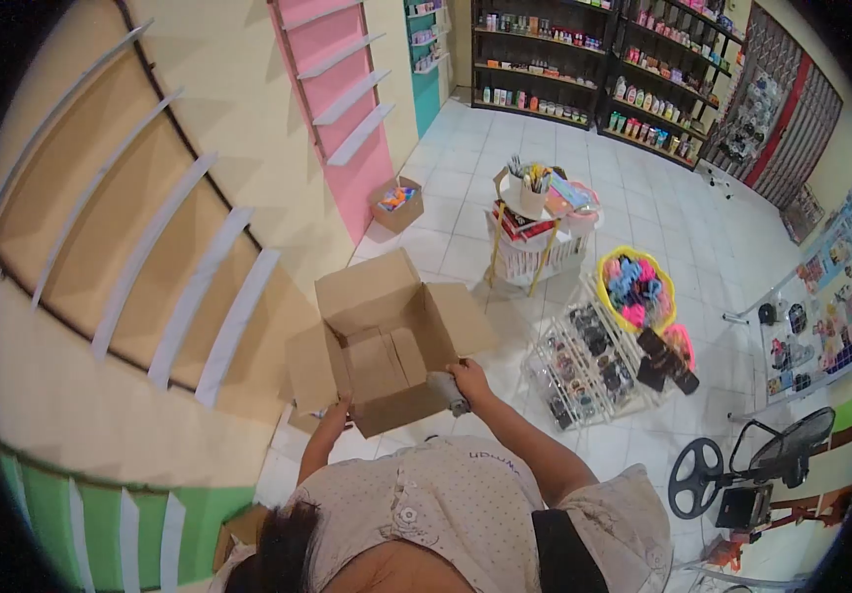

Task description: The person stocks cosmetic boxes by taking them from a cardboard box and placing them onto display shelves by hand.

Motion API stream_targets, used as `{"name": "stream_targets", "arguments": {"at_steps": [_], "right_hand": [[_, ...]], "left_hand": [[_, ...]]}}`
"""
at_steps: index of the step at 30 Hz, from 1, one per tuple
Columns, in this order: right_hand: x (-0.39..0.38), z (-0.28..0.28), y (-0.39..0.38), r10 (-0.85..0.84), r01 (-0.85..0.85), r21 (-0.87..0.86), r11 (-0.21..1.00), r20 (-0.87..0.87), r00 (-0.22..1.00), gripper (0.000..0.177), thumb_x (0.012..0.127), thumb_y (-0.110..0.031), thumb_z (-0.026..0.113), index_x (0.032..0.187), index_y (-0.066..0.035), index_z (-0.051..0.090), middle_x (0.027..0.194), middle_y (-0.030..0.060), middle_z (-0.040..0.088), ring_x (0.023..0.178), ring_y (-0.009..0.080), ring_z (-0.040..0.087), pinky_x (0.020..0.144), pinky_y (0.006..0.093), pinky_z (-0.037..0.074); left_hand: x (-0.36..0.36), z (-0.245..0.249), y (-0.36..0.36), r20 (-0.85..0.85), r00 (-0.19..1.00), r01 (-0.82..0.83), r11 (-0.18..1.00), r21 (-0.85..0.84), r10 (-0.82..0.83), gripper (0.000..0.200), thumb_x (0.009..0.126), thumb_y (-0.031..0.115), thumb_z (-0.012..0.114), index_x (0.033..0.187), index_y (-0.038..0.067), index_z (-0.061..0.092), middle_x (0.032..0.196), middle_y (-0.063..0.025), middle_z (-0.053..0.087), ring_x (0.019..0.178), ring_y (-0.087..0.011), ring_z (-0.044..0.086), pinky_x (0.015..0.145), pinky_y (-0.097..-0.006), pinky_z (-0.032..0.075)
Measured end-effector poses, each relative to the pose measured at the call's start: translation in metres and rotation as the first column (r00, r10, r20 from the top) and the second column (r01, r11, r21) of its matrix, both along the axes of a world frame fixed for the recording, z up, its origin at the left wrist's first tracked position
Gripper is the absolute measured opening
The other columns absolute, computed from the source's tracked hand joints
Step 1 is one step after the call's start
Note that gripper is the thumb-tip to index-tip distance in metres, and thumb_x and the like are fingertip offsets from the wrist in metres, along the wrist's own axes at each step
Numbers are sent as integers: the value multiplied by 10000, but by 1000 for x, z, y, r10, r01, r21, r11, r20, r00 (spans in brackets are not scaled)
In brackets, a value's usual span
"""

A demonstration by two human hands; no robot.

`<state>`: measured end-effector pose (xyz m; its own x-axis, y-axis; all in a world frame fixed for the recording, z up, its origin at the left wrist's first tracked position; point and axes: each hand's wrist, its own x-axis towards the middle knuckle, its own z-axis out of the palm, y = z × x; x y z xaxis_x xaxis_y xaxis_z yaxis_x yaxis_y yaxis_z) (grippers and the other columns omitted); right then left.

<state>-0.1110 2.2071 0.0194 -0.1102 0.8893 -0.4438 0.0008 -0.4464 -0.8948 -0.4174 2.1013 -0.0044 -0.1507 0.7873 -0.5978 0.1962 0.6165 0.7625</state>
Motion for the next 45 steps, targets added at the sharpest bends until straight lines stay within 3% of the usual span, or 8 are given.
{"name": "stream_targets", "arguments": {"at_steps": [9,16,20,26,32,37,40,45], "right_hand": [[-20,11,216,-265,270,44,962,-94,960,373,847,-134,606,1171,12,494,983,120,607,811,190,604,698,303,500],[-47,-49,382,-370,371,14,929,-36,928,380,838,-162,618,1168,0,521,958,122,621,742,192,608,647,313,500],[-68,-28,492,-356,348,-82,934,-123,927,378,829,-160,623,1143,30,532,954,129,621,752,201,606,661,315,497],[-76,-17,660,-282,280,45,959,39,959,416,822,-164,633,1162,56,537,987,157,638,819,211,616,715,307,497],[-59,-20,804,-457,458,1,889,33,889,348,806,-171,619,1056,69,594,901,141,651,727,195,620,648,311,491],[-28,-18,924,-469,466,60,883,184,864,455,761,-192,656,1105,92,566,945,180,648,827,222,624,723,317,489],[-9,-23,982,-470,424,203,882,347,812,430,771,-191,658,1098,70,563,967,192,644,874,266,620,775,347,478],[13,-27,1080,-444,374,262,890,304,843,379,788,-193,649,1085,26,563,961,191,638,883,269,615,779,354,469]], "left_hand": [[-21,16,292,-32,971,238,968,80,-236,581,921,492,469,1165,-29,551,949,-116,621,732,-186,589,621,-306,465],[-31,-20,480,68,996,-76,979,187,64,523,931,358,467,1282,-30,478,1155,-185,598,1054,-249,560,920,-348,419],[-37,17,572,259,949,-211,972,107,178,367,867,287,504,1082,-4,568,922,-111,604,866,-210,599,724,-363,484],[-57,-1,717,251,953,-176,984,0,171,413,909,378,479,1114,36,584,1005,-99,629,922,-204,607,788,-365,471],[-49,5,890,276,940,228,971,-75,-200,468,927,421,446,1231,83,555,1167,-100,621,1086,-236,570,914,-416,422],[-42,34,1055,-603,665,569,822,27,-440,477,827,449,557,732,2,697,711,-213,654,804,-323,672,765,-402,506],[-7,90,1142,-739,608,528,843,104,-290,496,807,468,563,768,-7,702,799,-235,665,851,-347,668,781,-443,501],[6,-22,1292,-615,622,603,798,-19,-485,541,812,419,543,1080,-47,602,1044,-286,620,942,-391,632,813,-465,493]]}}
